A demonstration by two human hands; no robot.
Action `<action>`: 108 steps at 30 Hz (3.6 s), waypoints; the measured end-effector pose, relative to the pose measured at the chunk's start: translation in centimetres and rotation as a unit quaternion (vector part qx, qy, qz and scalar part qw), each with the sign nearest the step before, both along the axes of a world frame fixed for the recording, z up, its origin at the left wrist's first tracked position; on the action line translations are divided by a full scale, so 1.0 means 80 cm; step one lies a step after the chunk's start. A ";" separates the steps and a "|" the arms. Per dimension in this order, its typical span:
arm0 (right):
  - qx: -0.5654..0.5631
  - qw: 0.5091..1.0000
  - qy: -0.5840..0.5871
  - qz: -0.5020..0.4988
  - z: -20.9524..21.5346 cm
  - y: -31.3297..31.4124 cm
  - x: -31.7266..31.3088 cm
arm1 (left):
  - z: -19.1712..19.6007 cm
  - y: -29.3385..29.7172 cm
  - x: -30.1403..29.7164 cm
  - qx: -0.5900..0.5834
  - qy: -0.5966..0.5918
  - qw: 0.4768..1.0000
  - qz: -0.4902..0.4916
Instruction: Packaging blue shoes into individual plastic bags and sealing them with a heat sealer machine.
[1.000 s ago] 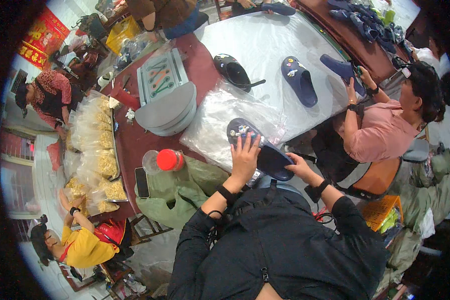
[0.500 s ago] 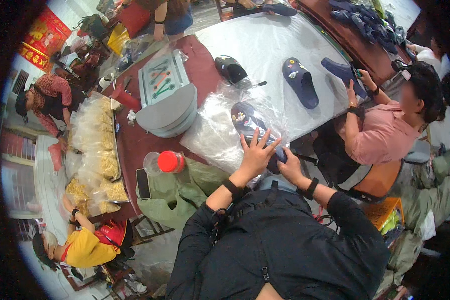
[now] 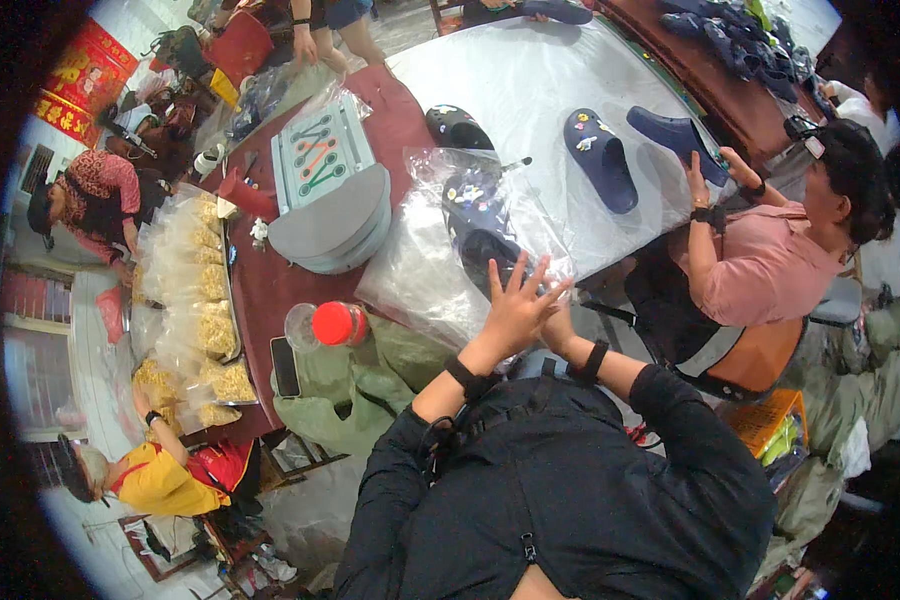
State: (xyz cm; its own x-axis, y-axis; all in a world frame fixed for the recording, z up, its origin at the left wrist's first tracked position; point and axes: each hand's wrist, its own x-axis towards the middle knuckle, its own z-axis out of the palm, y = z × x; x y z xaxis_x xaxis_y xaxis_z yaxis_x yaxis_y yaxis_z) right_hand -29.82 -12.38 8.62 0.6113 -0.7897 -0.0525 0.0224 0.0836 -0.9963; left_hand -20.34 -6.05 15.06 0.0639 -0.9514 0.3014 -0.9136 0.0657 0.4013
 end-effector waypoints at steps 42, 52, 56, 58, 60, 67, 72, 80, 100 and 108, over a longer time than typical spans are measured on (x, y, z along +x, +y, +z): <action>-0.021 0.921 0.267 0.284 0.051 -0.191 0.006 | -0.230 0.094 0.169 0.003 0.190 0.648 0.737; -0.471 0.746 0.427 0.197 -0.056 -0.174 0.285 | -0.205 0.043 0.213 0.088 0.281 0.574 0.764; -0.422 0.789 0.421 0.152 -0.072 -0.145 0.296 | -0.233 0.066 0.230 -0.093 0.460 0.527 0.709; -0.380 0.818 0.405 0.153 -0.098 -0.153 0.290 | -0.237 0.045 0.233 -0.076 0.465 0.511 0.719; -0.333 0.818 0.416 0.215 -0.112 -0.146 0.291 | -0.251 0.059 0.243 -0.065 0.457 0.489 0.740; -0.438 0.699 0.477 0.304 -0.081 -0.149 0.307 | -0.278 0.064 0.252 -0.066 0.528 0.528 0.662; -0.551 0.760 0.343 0.037 -0.059 -0.139 0.332 | -0.254 0.058 0.252 -0.145 0.667 0.461 0.567; -0.543 0.699 0.260 0.385 -0.081 -0.096 0.394 | -0.229 0.038 0.237 -0.011 0.478 0.574 0.665; 0.379 0.859 0.184 0.293 -0.060 -0.042 0.446 | -0.240 0.061 0.261 -0.262 0.810 0.214 0.479; 0.349 0.892 0.221 0.186 -0.055 -0.015 0.465 | -0.236 0.065 0.260 -0.159 0.744 0.330 0.559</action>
State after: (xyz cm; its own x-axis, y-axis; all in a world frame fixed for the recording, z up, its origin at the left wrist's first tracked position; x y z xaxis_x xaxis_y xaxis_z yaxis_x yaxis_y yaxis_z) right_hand 7.34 -13.58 4.24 0.6219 -0.2178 -0.7522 -0.5171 0.6072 -0.6033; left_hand 0.50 -0.82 -3.82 0.6242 -0.0180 -0.7811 0.7541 0.2754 0.5963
